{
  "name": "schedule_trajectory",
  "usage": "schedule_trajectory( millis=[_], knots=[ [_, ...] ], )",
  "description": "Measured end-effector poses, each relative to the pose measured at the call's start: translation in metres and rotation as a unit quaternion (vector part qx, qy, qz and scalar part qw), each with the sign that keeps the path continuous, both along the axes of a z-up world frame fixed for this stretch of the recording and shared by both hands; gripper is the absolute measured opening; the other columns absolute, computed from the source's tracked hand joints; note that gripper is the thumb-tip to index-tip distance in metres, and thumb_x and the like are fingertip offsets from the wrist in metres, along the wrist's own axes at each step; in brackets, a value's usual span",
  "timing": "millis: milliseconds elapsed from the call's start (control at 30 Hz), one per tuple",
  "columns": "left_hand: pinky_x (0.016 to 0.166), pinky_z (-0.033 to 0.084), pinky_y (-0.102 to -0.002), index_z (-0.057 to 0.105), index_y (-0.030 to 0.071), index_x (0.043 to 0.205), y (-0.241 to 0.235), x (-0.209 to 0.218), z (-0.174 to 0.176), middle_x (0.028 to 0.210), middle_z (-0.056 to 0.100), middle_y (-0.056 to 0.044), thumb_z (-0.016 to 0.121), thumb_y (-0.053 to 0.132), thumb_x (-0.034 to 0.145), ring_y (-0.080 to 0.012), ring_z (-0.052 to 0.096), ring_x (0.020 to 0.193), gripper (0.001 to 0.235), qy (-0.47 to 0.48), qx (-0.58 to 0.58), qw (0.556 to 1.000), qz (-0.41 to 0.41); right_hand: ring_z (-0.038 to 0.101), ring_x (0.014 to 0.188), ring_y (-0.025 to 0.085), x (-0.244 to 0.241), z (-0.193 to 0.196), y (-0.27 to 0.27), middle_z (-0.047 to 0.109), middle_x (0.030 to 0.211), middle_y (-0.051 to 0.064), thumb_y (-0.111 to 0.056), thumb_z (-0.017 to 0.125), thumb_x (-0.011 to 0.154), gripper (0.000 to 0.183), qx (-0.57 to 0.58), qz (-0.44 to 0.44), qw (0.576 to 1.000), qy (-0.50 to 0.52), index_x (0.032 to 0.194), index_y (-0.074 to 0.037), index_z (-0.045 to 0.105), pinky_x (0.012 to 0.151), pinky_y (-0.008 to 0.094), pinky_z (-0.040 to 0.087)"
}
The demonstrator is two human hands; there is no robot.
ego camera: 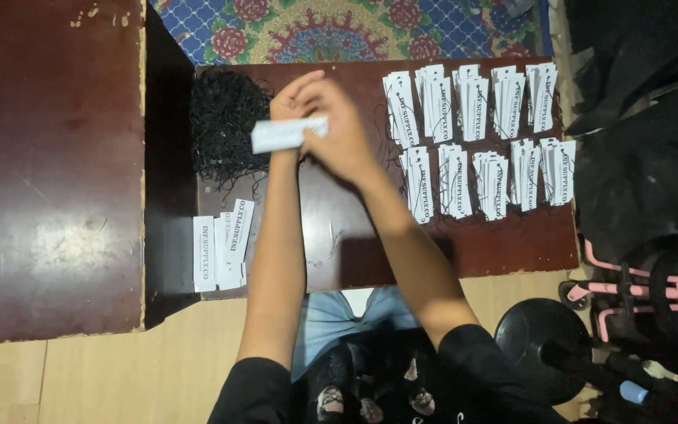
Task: The person sits on the floor and repeatedly picks up a white tag and a black cord, threads the cord through the tag, and places the assembled unit on the table. The person continues this process for multiple units throughout the clip.
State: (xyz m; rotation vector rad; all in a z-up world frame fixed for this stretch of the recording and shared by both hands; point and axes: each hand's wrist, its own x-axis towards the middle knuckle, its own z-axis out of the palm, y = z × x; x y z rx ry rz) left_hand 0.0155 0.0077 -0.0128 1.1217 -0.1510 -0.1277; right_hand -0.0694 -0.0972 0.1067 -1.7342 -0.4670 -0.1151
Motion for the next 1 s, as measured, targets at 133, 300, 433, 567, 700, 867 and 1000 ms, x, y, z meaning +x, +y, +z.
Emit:
schedule_trajectory(
  millis=[133, 300, 433, 567, 700, 867, 1000],
  knots=[
    [0.065, 0.052, -0.023, 0.071, 0.005, 0.127, -0.005, -0.007, 0.005, 0.103, 0.080, -0.012, 0.067, 0.001, 0.092, -0.0105, 0.064, 0.075, 0.036, -0.063, 0.086, 0.991, 0.080, 0.065, 0.089, 0.018, 0.021, -0.033, -0.028, 0.064, 0.099, 0.007, 0.014, 0.054, 0.075, 0.036, 0.034, -0.198, 0.979, -0.034, 0.102, -0.007, 0.065, 0.069, 0.026, 0.058],
    [0.060, 0.047, -0.024, 0.074, 0.001, 0.117, -0.006, -0.005, -0.005, 0.079, 0.070, -0.005, 0.065, 0.000, 0.097, -0.0091, 0.057, 0.063, 0.022, -0.072, 0.052, 0.986, 0.138, 0.069, 0.102, 0.024, 0.023, -0.071, -0.035, 0.071, 0.107, 0.008, 0.011, 0.053, 0.082, 0.033, -0.036, -0.288, 0.949, -0.124, 0.102, -0.005, 0.074, 0.090, 0.036, 0.057],
    [0.060, 0.049, -0.024, 0.074, 0.002, 0.114, -0.006, -0.002, -0.001, 0.083, 0.071, -0.005, 0.067, 0.006, 0.099, -0.0088, 0.058, 0.064, 0.017, -0.067, 0.061, 0.985, 0.149, 0.069, 0.105, 0.025, 0.022, -0.075, -0.034, 0.071, 0.113, 0.007, 0.007, 0.056, 0.089, 0.031, -0.061, -0.272, 0.950, -0.139, 0.110, -0.007, 0.074, 0.091, 0.036, 0.056],
    [0.061, 0.049, -0.022, 0.073, 0.003, 0.114, -0.007, -0.006, -0.003, 0.089, 0.073, -0.005, 0.066, 0.008, 0.100, -0.0075, 0.059, 0.067, 0.017, -0.076, 0.062, 0.985, 0.139, 0.068, 0.097, 0.024, 0.017, -0.070, -0.031, 0.067, 0.105, 0.007, 0.003, 0.061, 0.088, 0.021, -0.104, -0.261, 0.944, -0.174, 0.106, -0.006, 0.068, 0.083, 0.035, 0.055],
    [0.064, 0.050, -0.024, 0.071, 0.004, 0.114, -0.006, -0.010, -0.001, 0.097, 0.072, -0.003, 0.064, 0.010, 0.102, -0.0081, 0.060, 0.071, 0.015, -0.097, 0.081, 0.984, 0.126, 0.065, 0.087, 0.022, 0.022, -0.077, -0.030, 0.062, 0.099, 0.004, -0.018, 0.081, 0.090, 0.023, -0.102, -0.256, 0.948, -0.158, 0.102, -0.011, 0.063, 0.070, 0.033, 0.049],
    [0.074, 0.052, -0.026, 0.068, 0.006, 0.113, -0.006, -0.014, 0.004, 0.101, 0.070, -0.003, 0.060, 0.017, 0.105, -0.0102, 0.064, 0.086, 0.017, -0.114, 0.104, 0.982, 0.106, 0.062, 0.088, 0.022, 0.021, -0.079, -0.028, 0.062, 0.099, 0.005, -0.012, 0.073, 0.094, 0.018, -0.105, -0.244, 0.950, -0.164, 0.106, -0.009, 0.059, 0.071, 0.033, 0.048],
    [0.072, 0.051, -0.025, 0.067, 0.006, 0.111, -0.008, -0.014, 0.003, 0.098, 0.068, -0.003, 0.057, 0.011, 0.104, -0.0097, 0.061, 0.083, 0.013, -0.103, 0.083, 0.985, 0.115, 0.068, 0.106, 0.026, 0.021, -0.086, -0.027, 0.069, 0.120, 0.009, -0.014, 0.067, 0.100, 0.031, -0.115, -0.223, 0.954, -0.164, 0.129, -0.010, 0.057, 0.087, 0.038, 0.054]
  ],
)
